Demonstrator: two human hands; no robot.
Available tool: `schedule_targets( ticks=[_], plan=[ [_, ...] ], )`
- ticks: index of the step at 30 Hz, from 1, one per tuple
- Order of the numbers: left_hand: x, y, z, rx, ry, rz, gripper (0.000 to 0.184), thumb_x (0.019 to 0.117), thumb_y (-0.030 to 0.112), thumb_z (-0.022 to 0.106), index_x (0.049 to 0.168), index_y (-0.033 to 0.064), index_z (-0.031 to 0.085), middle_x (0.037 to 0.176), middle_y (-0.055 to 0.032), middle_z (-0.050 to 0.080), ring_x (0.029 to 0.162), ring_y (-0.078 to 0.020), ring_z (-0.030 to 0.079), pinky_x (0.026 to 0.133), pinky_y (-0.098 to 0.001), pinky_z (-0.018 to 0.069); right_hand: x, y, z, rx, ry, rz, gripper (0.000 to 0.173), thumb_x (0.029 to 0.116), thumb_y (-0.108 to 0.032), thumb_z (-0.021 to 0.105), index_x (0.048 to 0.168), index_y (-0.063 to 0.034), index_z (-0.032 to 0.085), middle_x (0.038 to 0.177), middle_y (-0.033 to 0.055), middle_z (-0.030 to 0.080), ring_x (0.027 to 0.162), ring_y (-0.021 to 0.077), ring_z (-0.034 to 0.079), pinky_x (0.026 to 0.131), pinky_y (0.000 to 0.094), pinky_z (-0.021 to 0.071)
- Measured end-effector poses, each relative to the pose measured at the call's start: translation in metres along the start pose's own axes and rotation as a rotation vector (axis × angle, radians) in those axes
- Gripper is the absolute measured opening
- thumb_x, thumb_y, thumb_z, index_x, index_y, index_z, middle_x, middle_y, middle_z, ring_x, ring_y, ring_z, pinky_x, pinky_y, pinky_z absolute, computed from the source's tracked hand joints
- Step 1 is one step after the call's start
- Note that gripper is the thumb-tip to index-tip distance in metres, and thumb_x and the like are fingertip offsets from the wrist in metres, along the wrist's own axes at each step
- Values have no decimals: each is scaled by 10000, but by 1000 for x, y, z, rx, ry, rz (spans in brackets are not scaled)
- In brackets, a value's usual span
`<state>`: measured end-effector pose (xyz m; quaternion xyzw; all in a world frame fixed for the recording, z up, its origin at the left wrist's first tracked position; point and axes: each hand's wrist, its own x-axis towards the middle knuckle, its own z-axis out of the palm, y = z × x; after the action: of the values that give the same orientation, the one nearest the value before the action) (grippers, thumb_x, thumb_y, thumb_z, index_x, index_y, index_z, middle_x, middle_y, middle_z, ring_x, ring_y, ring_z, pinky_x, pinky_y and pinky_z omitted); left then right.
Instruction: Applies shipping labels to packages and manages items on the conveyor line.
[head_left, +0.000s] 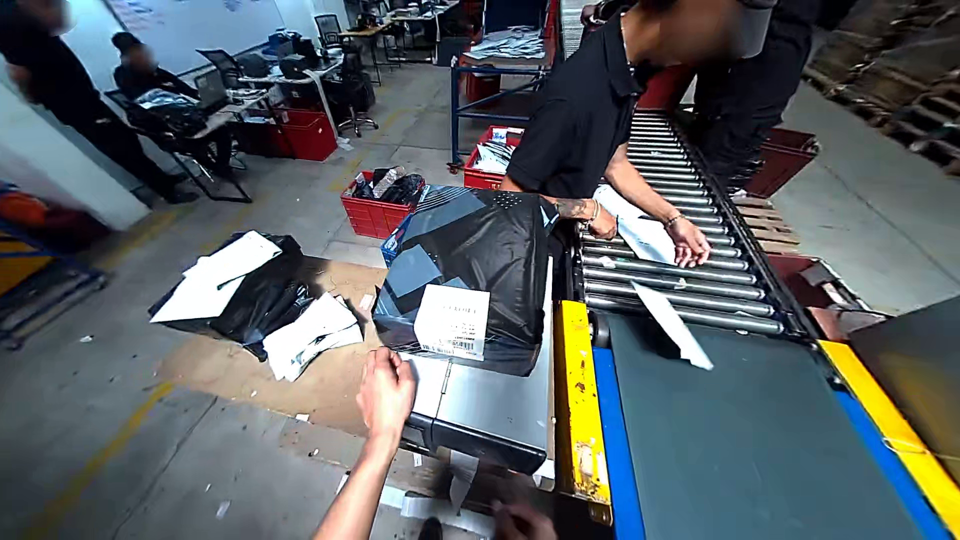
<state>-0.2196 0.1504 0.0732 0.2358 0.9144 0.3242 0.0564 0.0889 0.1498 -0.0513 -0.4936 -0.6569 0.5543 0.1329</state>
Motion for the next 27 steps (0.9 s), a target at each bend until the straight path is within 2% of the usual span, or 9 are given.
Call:
schedule_targets(
  ticks=[2,6,10,12,14,16,20,22,27],
  plan=[
    [0,-1,0,-1,-17,13,271,963,263,488,1012,66,668,1069,-155,646,1004,-362,645,763,-600,505,17,-26,52,298,-42,155,289,989,-267,707,1063,8,754,840,121,769,673,212,730,638,404,625],
    [-2,1,-1,8,-35,26,250,961,253,498,1010,66,655,1054,-145,630,1008,-361,632,762,-596,493,52,-65,75,557,101,486,270,1012,-235,691,1115,14,680,804,117,761,570,161,678,469,291,502],
    [-2,-2,-2,1,-61,77,298,979,266,507,1070,29,664,1080,-210,650,1000,-412,649,759,-662,497,59,-65,97,737,342,359,193,946,61,659,1117,103,579,709,128,699,512,134,624,454,273,508],
    [-4,-1,4,-13,-51,127,315,994,268,500,1073,5,655,1079,-237,645,990,-427,648,763,-685,483,46,-70,83,633,345,315,129,931,-2,713,968,108,659,664,123,680,510,146,620,492,308,532],
    [-5,-5,10,-25,-38,169,342,1006,253,483,1088,-31,655,1107,-273,638,1026,-446,635,822,-694,472,21,-62,37,436,254,286,233,948,-167,755,849,42,719,635,104,689,525,163,648,550,351,571],
    [0,-9,17,-42,-18,229,357,1003,230,464,1074,-69,646,1105,-304,633,1039,-451,628,878,-661,479,15,-15,-38,266,332,260,247,947,-227,746,886,13,745,674,113,718,568,212,695,589,419,612],
    [7,-19,26,-53,35,220,324,1012,200,434,980,-75,603,962,-247,609,903,-334,602,815,-523,481,98,84,-223,153,677,451,368,999,-340,691,903,13,729,725,87,715,630,223,657,679,484,553],
    [9,-22,28,-44,55,210,340,1013,204,423,964,-82,601,938,-242,607,890,-312,599,813,-505,478,137,122,-273,22,664,569,402,955,-406,741,898,-8,742,749,87,732,666,226,684,706,474,562],
    [1,1,23,-52,45,160,347,1021,179,429,1013,-107,625,972,-277,632,923,-358,616,849,-554,486,86,139,-309,-530,350,853,899,756,-738,764,1276,-11,671,1294,246,664,1233,395,630,1024,608,492]
  ],
)
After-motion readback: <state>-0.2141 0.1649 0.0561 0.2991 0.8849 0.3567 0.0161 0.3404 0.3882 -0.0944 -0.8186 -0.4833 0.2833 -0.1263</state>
